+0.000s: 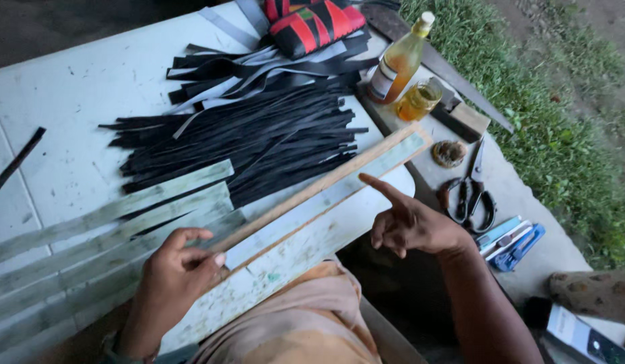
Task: The person repeatedly applies adhesive from a small jar to a wooden stick and presses black rubber strips onto it. They use a ruler to align the strips and a pair of scissors to trim excess material. The finished strips are placed on a white table.
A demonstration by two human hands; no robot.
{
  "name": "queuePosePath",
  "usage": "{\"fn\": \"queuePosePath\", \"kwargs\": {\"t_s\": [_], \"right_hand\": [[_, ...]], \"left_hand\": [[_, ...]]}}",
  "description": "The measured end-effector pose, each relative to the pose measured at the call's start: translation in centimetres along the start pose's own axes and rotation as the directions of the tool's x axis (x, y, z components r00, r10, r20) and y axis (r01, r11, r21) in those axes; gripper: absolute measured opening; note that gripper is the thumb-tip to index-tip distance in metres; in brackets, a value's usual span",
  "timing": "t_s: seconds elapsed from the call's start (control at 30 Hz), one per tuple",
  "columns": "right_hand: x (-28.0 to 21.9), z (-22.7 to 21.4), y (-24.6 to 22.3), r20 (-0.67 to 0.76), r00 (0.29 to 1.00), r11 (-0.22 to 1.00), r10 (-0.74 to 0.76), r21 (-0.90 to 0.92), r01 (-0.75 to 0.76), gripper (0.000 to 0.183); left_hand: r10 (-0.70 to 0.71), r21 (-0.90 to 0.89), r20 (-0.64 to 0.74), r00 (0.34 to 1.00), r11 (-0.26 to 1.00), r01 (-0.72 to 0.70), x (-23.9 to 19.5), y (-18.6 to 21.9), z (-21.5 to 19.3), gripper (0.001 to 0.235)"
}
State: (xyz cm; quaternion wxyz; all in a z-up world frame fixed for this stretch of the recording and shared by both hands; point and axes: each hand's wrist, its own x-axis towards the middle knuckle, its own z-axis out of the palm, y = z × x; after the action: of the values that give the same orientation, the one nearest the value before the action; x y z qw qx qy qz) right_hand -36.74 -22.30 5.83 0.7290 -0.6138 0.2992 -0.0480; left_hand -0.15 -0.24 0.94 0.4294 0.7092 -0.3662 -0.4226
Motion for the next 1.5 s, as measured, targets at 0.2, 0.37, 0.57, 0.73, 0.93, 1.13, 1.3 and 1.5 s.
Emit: {"fn": "queuePosePath", "kwargs": {"t_s": [0.2, 0.37, 0.57, 0.73, 0.93, 1.13, 1.3, 1.5], "right_hand": [[1.9, 3.1, -1.8, -0.052, 0.997, 0.978, 0.052, -0.200, -0.062, 0.118], [3.6, 10.3, -2.9, -0.149, 0.966, 0.804, 0.212, -0.536, -0.259, 0.114], [5.3, 17.1, -4.5, -0.083, 0.990, 0.589, 0.116, -0.797, -0.136, 0.108], [6.9, 21.9, -4.7, -0.135, 0.962, 0.315, 0.237, -0.926, -0.208, 0.102], [7.3, 22.4, -3.3, -0.081, 0.979, 0.320, 0.188, -0.937, -0.139, 0.106], [6.1, 20.4, -2.0, 0.003, 0.976, 0.400, 0.216, -0.912, -0.086, 0.094], [5.7, 15.8, -0.8, -0.202, 0.978, 0.521, 0.048, -0.830, -0.197, 0.031], [5.9, 15.4, -1.8, -0.169, 0.923, 0.042, 0.345, -0.980, -0.195, 0.085]], "left_hand": [[0.099, 0.015, -0.026, 0.995, 0.995, -0.098, -0.6, 0.6, 0.0, 0.044], [0.095, 0.045, -0.014, 0.995, 0.995, -0.094, -0.7, 1.0, -0.2, 0.043], [0.292, 0.134, -0.055, 0.955, 0.950, -0.283, -1.1, 0.6, -0.3, 0.040], [0.302, 0.073, -0.136, 0.944, 0.953, -0.294, -1.2, -0.5, -0.2, 0.036], [0.435, 0.016, -0.262, 0.862, 0.895, -0.446, -1.3, -1.3, 0.2, 0.025], [0.405, -0.006, -0.191, 0.894, 0.910, -0.414, -1.7, -1.3, 0.3, 0.023], [0.398, 0.039, -0.176, 0.900, 0.917, -0.397, -1.8, -0.8, 0.1, 0.027], [0.496, 0.255, -0.186, 0.848, 0.858, -0.446, -2.4, -0.3, 0.7, 0.033]]}}
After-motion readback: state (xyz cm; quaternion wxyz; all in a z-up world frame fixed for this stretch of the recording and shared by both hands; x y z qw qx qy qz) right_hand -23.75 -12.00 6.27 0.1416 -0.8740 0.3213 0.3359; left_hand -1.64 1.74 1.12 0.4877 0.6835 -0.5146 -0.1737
